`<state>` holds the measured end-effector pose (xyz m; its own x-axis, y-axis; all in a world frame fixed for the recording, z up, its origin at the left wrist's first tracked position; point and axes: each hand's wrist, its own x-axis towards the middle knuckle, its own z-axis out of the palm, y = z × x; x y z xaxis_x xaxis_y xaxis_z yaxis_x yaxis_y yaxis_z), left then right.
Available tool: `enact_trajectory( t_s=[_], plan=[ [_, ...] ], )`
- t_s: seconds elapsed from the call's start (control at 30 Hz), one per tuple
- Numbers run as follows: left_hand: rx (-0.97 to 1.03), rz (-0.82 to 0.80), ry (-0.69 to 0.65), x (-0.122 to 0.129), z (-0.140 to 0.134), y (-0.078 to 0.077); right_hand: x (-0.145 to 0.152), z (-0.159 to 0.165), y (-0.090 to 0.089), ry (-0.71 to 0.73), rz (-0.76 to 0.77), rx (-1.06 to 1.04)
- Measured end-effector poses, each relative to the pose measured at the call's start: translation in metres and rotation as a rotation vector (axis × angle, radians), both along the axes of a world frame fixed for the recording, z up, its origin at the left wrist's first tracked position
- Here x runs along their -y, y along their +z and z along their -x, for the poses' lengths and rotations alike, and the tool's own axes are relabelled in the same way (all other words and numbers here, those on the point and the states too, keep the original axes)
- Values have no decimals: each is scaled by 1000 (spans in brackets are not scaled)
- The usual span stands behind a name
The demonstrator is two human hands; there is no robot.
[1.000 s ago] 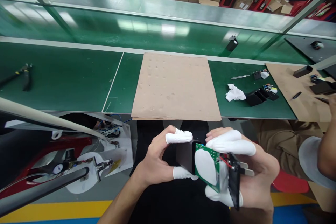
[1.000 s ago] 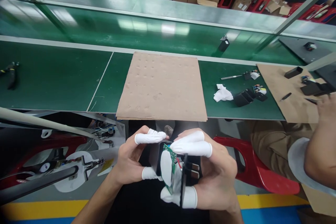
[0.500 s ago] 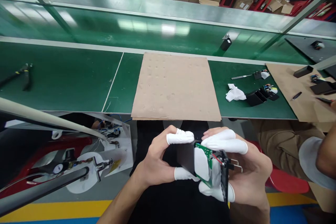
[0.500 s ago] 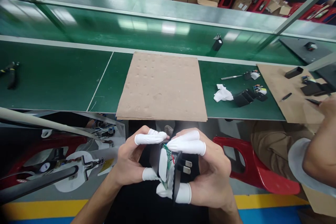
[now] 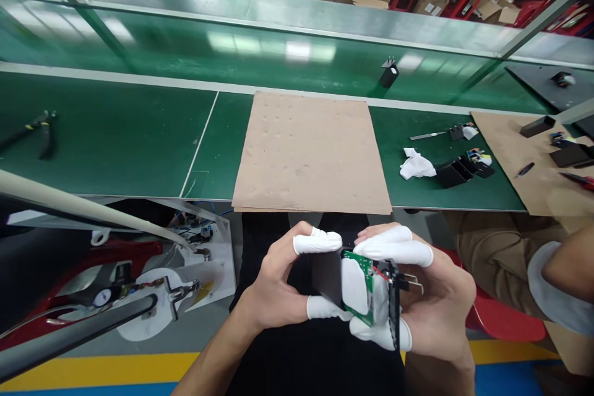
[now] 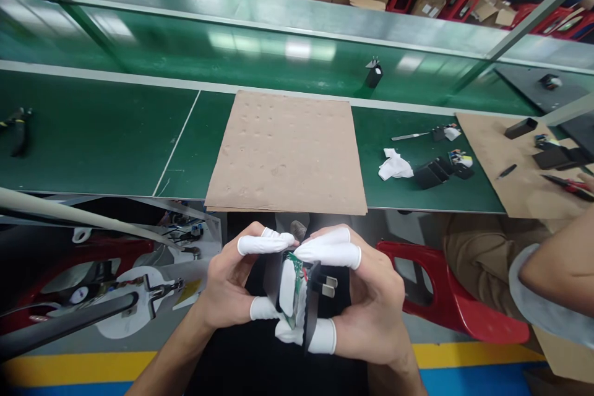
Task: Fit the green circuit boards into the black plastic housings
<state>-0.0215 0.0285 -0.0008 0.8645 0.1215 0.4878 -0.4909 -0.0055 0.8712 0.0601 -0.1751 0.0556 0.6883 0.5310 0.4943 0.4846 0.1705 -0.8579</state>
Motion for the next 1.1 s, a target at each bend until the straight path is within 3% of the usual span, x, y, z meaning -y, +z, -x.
enact_trajectory(
  t_s=[0.8,0.97,1.1],
  plan=[
    [-12,-26,-6,0,0,2,1,0,0,-40,10,57],
    [-40,19,-14,-5,0,-7,0,2,-1,-104,-38,75],
    [-93,58,-1,-11,4,-16,9,7,-4,-176,49,12]
  ],
)
